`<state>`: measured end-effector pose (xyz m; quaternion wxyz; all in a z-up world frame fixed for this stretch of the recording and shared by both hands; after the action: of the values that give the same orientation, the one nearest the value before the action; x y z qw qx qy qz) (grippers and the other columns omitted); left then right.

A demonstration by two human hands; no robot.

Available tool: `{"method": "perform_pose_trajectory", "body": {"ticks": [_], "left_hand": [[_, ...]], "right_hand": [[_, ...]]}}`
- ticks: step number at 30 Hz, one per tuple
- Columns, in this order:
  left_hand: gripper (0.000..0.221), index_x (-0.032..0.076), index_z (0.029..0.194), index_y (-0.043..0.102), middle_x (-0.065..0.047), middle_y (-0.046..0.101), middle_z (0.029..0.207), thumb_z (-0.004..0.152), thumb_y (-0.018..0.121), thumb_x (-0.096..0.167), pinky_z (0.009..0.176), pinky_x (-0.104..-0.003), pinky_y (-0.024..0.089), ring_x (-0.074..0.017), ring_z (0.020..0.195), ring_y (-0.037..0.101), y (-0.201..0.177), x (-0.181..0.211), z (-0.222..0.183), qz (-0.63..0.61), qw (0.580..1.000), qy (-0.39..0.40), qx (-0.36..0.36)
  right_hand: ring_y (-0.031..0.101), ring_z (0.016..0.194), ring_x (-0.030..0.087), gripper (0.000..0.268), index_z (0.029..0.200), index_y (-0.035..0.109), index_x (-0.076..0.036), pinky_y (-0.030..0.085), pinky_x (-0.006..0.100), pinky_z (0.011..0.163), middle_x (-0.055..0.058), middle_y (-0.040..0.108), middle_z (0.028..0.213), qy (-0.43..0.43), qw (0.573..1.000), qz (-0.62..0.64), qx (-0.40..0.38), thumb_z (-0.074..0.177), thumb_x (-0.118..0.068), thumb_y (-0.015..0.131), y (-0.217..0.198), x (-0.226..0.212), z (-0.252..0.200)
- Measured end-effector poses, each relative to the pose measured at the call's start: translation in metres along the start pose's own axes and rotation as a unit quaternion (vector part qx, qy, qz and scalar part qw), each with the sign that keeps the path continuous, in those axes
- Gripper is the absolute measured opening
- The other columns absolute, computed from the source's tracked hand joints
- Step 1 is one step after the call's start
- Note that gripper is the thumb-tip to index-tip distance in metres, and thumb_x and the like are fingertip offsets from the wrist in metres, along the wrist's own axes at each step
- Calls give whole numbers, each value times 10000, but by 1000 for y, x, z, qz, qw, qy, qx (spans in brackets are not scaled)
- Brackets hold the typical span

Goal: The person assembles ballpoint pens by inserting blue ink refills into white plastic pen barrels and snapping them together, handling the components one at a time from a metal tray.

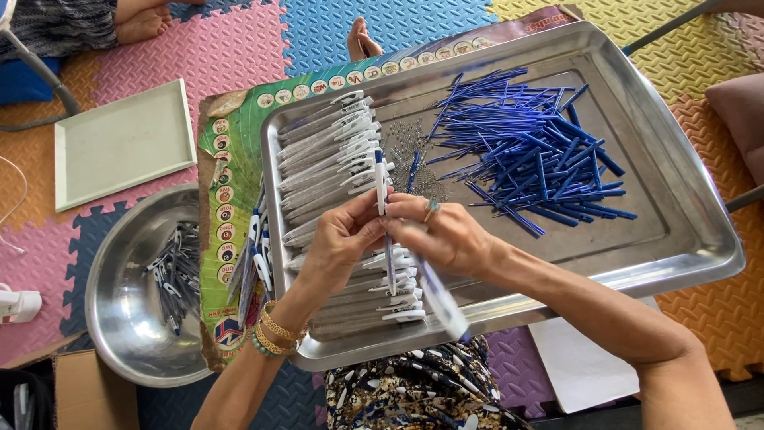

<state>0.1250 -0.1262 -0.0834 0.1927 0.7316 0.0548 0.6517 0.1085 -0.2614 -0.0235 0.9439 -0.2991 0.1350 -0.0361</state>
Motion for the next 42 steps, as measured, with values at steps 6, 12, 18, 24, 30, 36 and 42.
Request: {"method": "perform_pose_trajectory", "body": {"ticks": [6,12,18,24,30,36,42], "left_hand": [[552,-20,1546,613,-235,809,1223,1014,749,37,916,-460,715,-272,1014,826,3,5,-2,-6,1000,-17,-24],[561,7,1586,571,-211,798,1207,1040,697,20,936,-407,705,-249,1017,809,26,-1,-5,23,989,-70,-127],[590,39,1610,560,-251,792,1263,1035,687,6,966,-411,695,-262,1030,798,23,-17,-6,67,982,-105,-142],[586,-41,1611,537,-262,802,1178,1033,630,-64,863,-382,707,-236,929,790,14,-8,-7,118,976,-103,-152],[574,-8,1573,593,-219,839,1119,1004,669,-29,809,-348,706,-205,869,801,11,5,8,254,951,-80,-159],[426,452,1445,643,77,813,1197,1052,588,298,792,-442,701,-251,911,842,46,21,45,776,615,24,-138],[207,338,1143,713,55,667,1009,1009,656,191,686,-417,651,-213,869,766,95,42,51,863,470,156,-104]], "right_hand": [[805,1019,390,149,931,655,-43,635,438,881,163,787,1054,134,982,117,56,1057,-91,717,-42,29,22],[617,841,133,132,1052,795,-61,555,327,795,33,702,845,355,897,263,25,1091,-179,750,-33,76,18],[613,615,152,209,957,680,-54,539,306,579,48,602,768,416,884,193,94,1155,-105,635,-48,125,-13],[589,603,146,392,992,683,-178,480,291,604,-2,598,651,518,849,-5,104,1291,-400,563,-161,164,-60],[719,963,376,256,1207,775,-119,557,499,858,122,706,1085,334,866,-372,-38,1187,-369,727,-166,137,-102],[814,1040,212,440,1380,688,-78,663,381,953,145,839,1156,556,735,389,-24,1141,-409,523,-46,106,-73],[856,904,298,363,1251,712,-34,706,378,789,251,837,1018,564,593,575,-20,1151,-363,599,3,110,-59]]}}
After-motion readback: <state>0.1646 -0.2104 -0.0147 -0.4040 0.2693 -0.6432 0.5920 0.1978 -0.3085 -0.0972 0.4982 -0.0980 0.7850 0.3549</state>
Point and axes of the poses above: each hand's wrist, its own z-axis towards the middle knuckle, its own y-axis out of the palm, x = y × z, the point moved 10 cm from there along z, towards the middle knuckle
